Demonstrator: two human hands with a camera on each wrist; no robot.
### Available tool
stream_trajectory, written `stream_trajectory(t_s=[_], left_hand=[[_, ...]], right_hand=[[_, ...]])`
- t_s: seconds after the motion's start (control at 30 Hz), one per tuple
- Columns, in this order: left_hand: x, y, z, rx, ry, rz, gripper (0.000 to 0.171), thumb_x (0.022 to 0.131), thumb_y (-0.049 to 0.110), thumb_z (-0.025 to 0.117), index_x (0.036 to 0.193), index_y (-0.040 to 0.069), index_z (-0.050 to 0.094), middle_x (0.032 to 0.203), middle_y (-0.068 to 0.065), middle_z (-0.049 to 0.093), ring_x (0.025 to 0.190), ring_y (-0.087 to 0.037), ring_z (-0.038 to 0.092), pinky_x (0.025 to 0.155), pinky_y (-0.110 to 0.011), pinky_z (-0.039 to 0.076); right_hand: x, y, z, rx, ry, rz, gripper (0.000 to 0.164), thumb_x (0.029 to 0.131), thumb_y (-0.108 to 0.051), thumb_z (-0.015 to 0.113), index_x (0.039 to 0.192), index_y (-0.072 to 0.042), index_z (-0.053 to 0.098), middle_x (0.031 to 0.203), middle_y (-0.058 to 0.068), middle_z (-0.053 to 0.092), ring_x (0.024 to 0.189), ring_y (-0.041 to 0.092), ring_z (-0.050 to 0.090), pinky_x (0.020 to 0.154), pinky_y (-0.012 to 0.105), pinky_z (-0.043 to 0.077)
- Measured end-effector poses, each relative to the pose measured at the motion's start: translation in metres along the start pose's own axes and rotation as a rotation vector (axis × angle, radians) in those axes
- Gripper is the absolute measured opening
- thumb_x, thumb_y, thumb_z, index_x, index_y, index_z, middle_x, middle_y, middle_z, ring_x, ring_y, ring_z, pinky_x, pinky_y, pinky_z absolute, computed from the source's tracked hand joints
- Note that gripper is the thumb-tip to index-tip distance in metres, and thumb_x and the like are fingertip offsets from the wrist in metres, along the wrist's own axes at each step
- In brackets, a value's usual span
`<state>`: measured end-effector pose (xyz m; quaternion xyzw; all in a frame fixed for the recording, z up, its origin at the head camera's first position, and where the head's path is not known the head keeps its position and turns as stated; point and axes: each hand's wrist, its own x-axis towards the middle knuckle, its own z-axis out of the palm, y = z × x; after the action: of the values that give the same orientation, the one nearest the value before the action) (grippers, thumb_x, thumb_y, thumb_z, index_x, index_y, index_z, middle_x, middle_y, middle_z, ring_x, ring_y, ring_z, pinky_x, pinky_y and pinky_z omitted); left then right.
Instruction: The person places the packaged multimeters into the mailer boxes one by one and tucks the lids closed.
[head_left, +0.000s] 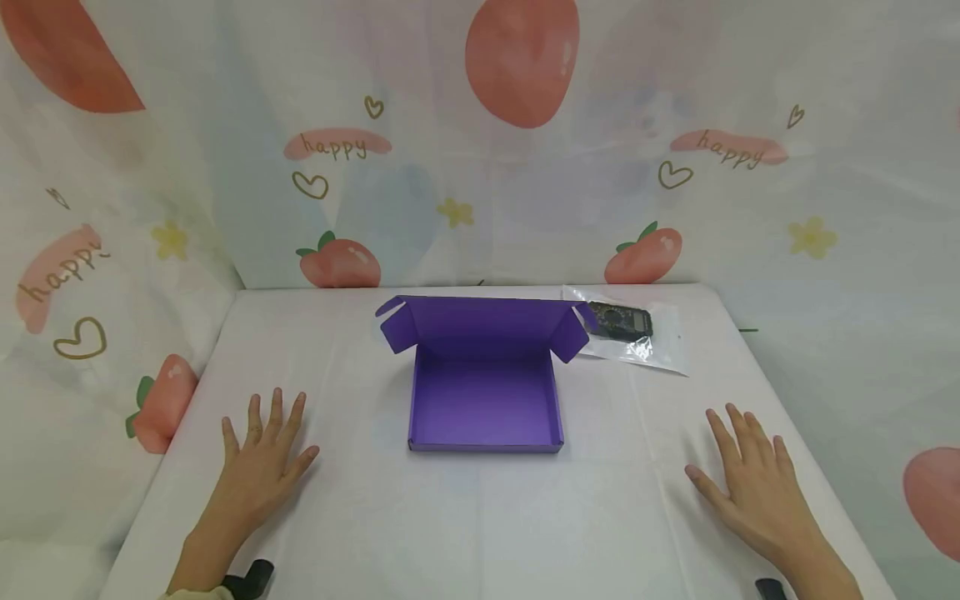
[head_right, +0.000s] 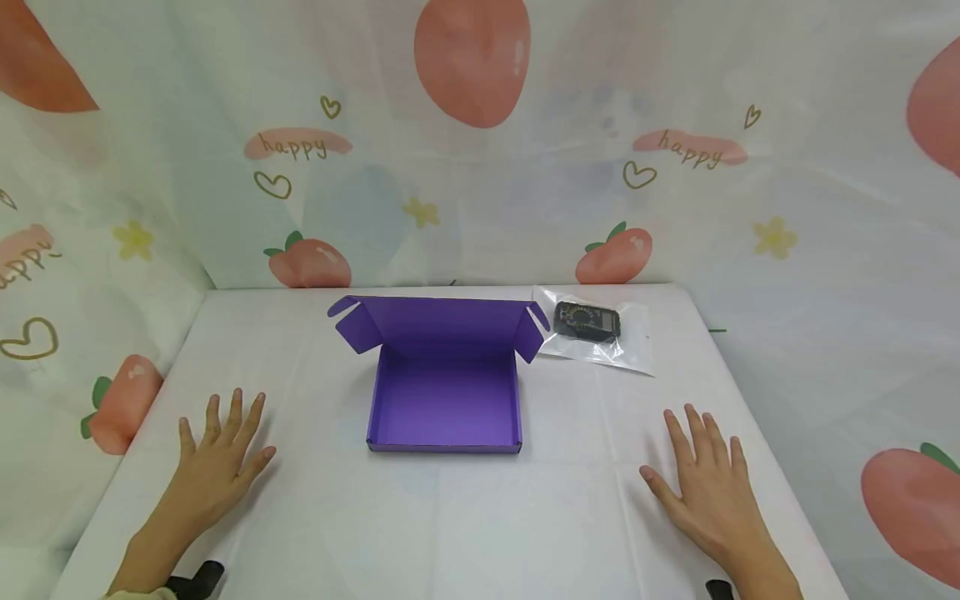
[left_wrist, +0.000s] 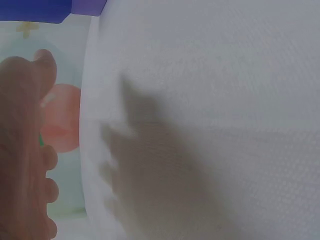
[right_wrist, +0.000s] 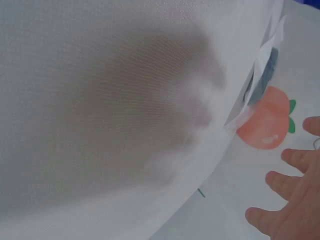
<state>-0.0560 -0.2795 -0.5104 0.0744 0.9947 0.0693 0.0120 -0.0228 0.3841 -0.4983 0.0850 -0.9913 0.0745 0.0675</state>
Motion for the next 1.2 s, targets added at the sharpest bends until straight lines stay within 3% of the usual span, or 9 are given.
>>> stream_trajectory(t_s=[0.2, 0.7, 0.87, 1.0, 1.2], left_hand=[[-0.003, 0.001, 0.003, -0.024, 0.003, 0.012, 0.087, 0.103, 0.055, 0.053, 0.169, 0.02, 0.008, 0.172, -0.028, 0.014, 0.158, -0.058, 0.005, 0.117, -0.084, 0.0], [0.004, 0.009, 0.002, -0.039, 0.0, 0.032, 0.084, 0.104, 0.053, 0.053, 0.169, 0.021, 0.011, 0.172, -0.028, 0.014, 0.159, -0.055, 0.006, 0.118, -0.083, 0.001], [0.005, 0.015, -0.001, -0.072, 0.025, 0.034, 0.076, 0.105, 0.05, 0.053, 0.167, 0.014, 0.025, 0.17, -0.026, 0.025, 0.157, -0.05, 0.024, 0.121, -0.079, 0.01], [0.007, 0.019, 0.002, -0.098, 0.087, 0.052, 0.068, 0.106, 0.044, 0.055, 0.161, 0.009, 0.038, 0.162, -0.023, 0.044, 0.149, -0.045, 0.043, 0.12, -0.074, 0.021], [0.007, 0.029, 0.008, -0.187, 0.12, 0.044, 0.058, 0.107, 0.038, 0.056, 0.156, 0.008, 0.047, 0.144, -0.021, 0.063, 0.134, -0.042, 0.06, 0.115, -0.071, 0.033]], right_hand=[[-0.003, 0.0, 0.0, 0.005, -0.004, -0.006, 0.087, 0.101, -0.047, 0.06, 0.167, -0.007, 0.017, 0.17, 0.03, 0.017, 0.16, 0.05, 0.008, 0.125, 0.074, -0.002], [-0.006, 0.001, -0.005, 0.023, 0.023, -0.003, 0.085, 0.102, -0.044, 0.061, 0.167, -0.008, 0.019, 0.169, 0.029, 0.02, 0.157, 0.052, 0.015, 0.127, 0.071, -0.002], [-0.004, 0.003, -0.002, 0.039, 0.053, -0.011, 0.084, 0.101, -0.041, 0.063, 0.166, -0.007, 0.022, 0.168, 0.03, 0.024, 0.155, 0.052, 0.021, 0.127, 0.071, 0.004], [-0.001, 0.007, 0.001, 0.055, 0.085, -0.015, 0.082, 0.101, -0.039, 0.063, 0.165, -0.006, 0.024, 0.167, 0.03, 0.026, 0.152, 0.052, 0.026, 0.127, 0.069, 0.009], [0.004, 0.009, 0.006, 0.089, 0.139, -0.024, 0.078, 0.101, -0.036, 0.063, 0.163, -0.004, 0.028, 0.164, 0.03, 0.031, 0.148, 0.053, 0.033, 0.111, 0.076, 0.029]])
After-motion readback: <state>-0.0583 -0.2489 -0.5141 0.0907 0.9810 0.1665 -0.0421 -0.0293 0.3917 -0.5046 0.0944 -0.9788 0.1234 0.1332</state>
